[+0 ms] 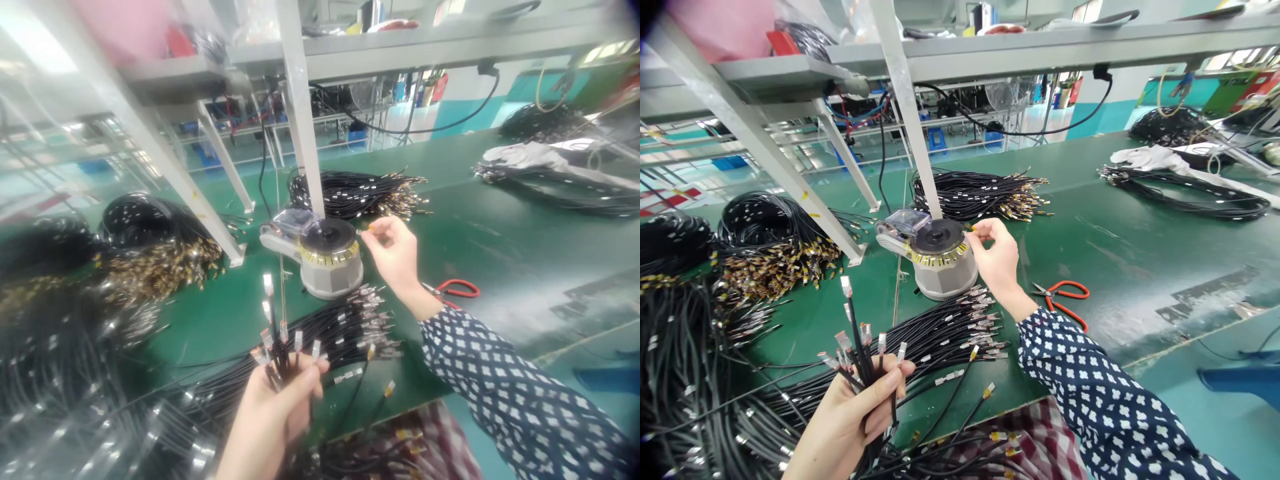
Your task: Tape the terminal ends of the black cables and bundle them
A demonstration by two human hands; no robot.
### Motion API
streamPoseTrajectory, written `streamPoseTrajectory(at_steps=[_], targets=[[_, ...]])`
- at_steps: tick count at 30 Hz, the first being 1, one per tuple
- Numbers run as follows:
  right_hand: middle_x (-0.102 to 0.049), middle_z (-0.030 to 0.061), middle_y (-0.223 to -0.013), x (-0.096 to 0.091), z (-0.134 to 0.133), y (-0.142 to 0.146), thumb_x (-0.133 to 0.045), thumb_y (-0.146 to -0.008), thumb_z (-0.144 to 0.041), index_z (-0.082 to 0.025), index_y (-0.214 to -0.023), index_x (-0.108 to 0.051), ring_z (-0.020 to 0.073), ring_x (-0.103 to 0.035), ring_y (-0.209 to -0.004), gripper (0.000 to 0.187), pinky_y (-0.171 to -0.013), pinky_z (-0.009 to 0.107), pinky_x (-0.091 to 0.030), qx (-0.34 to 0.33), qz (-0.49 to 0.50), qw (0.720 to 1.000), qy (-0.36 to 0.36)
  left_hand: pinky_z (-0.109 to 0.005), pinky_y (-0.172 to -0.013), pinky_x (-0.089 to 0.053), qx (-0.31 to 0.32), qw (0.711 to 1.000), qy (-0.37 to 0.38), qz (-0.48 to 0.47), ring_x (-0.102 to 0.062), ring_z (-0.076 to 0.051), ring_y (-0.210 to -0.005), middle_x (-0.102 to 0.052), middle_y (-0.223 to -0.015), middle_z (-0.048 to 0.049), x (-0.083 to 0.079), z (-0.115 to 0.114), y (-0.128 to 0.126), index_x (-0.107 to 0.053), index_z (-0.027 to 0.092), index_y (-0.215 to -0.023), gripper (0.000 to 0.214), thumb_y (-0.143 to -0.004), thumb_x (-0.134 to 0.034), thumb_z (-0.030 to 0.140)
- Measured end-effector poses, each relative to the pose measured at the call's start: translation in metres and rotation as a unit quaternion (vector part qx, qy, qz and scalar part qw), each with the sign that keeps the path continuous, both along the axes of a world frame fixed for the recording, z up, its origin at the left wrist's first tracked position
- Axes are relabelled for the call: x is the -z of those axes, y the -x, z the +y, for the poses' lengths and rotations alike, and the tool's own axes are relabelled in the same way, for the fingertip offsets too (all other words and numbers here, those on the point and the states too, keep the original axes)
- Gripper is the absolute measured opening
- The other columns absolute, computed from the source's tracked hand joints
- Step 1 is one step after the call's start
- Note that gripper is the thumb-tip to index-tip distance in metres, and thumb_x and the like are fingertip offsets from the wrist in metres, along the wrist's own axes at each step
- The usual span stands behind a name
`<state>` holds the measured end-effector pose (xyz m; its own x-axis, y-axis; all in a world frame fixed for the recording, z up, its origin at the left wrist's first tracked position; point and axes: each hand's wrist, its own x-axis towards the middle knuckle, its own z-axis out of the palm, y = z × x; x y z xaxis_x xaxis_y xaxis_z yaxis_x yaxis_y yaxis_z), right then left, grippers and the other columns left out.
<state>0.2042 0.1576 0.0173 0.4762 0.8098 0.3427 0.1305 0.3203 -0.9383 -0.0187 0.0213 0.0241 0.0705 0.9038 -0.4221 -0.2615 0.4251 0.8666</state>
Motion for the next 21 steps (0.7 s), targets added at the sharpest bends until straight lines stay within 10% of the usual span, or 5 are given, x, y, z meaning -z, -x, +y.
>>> streamPoseTrajectory(at_steps=[21], targets=[[-0.063,0.0058,-0.109,-0.007,-0.023,0.013,-0.068,-0.075,-0.021,-0.020,-0.099,-0.060,0.0151,-0.064,-0.080,0.026,-0.074,0.030,-0.050,-0.031,-0.048,0.998,-0.029,-0.016,-0.034,-0.014,0.016,1.000,-0.014,0.004,-0.028,0.002,-0.035,-0.070,-0.071,-0.0090,0.010,0.000,0.006,-0.068,0.010,-0.060,0.029,-0.061,-0.086,0.032]])
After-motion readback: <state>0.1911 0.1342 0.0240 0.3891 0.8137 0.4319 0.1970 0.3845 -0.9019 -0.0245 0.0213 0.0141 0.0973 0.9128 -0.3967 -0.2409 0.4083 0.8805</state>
